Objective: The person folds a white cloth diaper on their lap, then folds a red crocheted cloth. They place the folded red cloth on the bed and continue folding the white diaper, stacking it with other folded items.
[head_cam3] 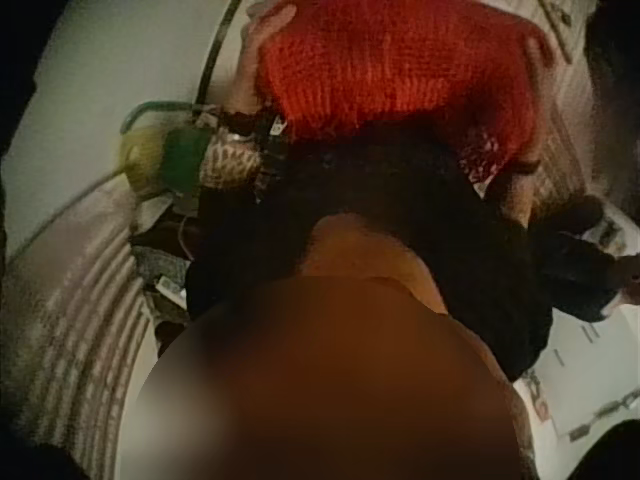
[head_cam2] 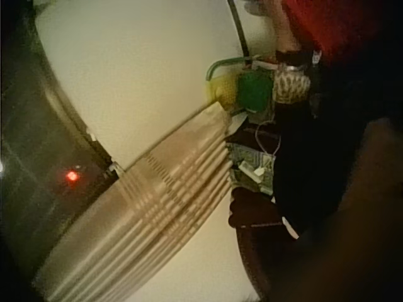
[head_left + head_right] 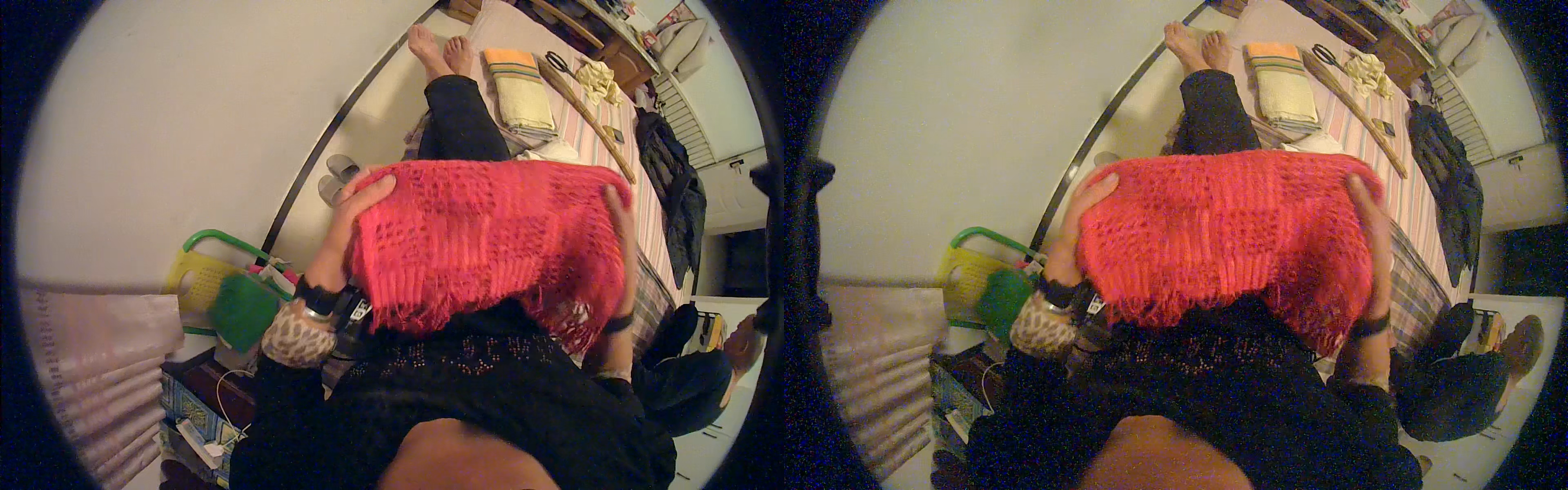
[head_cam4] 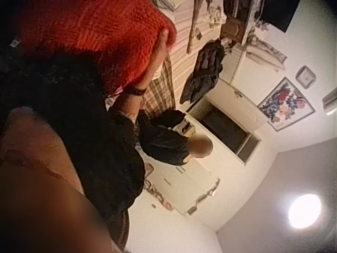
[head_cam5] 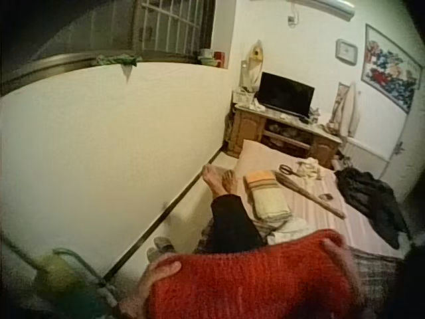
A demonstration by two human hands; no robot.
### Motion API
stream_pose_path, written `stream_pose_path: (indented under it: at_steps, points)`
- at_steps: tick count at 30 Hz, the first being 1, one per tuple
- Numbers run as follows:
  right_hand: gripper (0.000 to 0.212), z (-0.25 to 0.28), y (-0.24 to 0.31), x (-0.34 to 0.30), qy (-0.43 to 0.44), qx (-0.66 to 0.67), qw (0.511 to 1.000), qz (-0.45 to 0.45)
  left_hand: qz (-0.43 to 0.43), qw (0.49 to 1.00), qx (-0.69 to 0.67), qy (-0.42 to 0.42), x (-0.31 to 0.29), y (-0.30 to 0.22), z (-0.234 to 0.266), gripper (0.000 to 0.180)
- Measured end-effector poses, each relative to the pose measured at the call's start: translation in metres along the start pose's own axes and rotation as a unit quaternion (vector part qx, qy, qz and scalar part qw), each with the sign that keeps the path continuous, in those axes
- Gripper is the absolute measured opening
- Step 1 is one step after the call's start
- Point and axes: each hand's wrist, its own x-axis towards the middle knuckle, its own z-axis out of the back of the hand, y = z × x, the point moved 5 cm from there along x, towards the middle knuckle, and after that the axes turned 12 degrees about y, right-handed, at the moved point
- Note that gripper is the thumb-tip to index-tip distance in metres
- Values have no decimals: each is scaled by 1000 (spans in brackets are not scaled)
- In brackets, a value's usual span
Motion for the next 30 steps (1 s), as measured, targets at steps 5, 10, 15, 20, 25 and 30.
stream_pose_path:
  at_steps: [5,10,15,20,25,30]
  points:
    - [47,75,-96,44,23,-24,993,-114,90,983,-155,-44,33,83,65,57]
    - [53,115,-128,26,33,34,985,-165,125,991,-44,22,30,114,86,50]
    - [48,108,-121,28,64,-2,983,-173,101,988,85,-73,33,117,81,39]
    - [39,102,-124,34,-33,33,994,-97,-39,977,151,-142,36,113,81,38]
    - [36,132,-141,31,-132,-119,981,-74,-94,974,161,-130,26,110,106,37]
    - [47,152,-200,46,-111,-300,940,-119,21,953,237,-189,30,134,132,38]
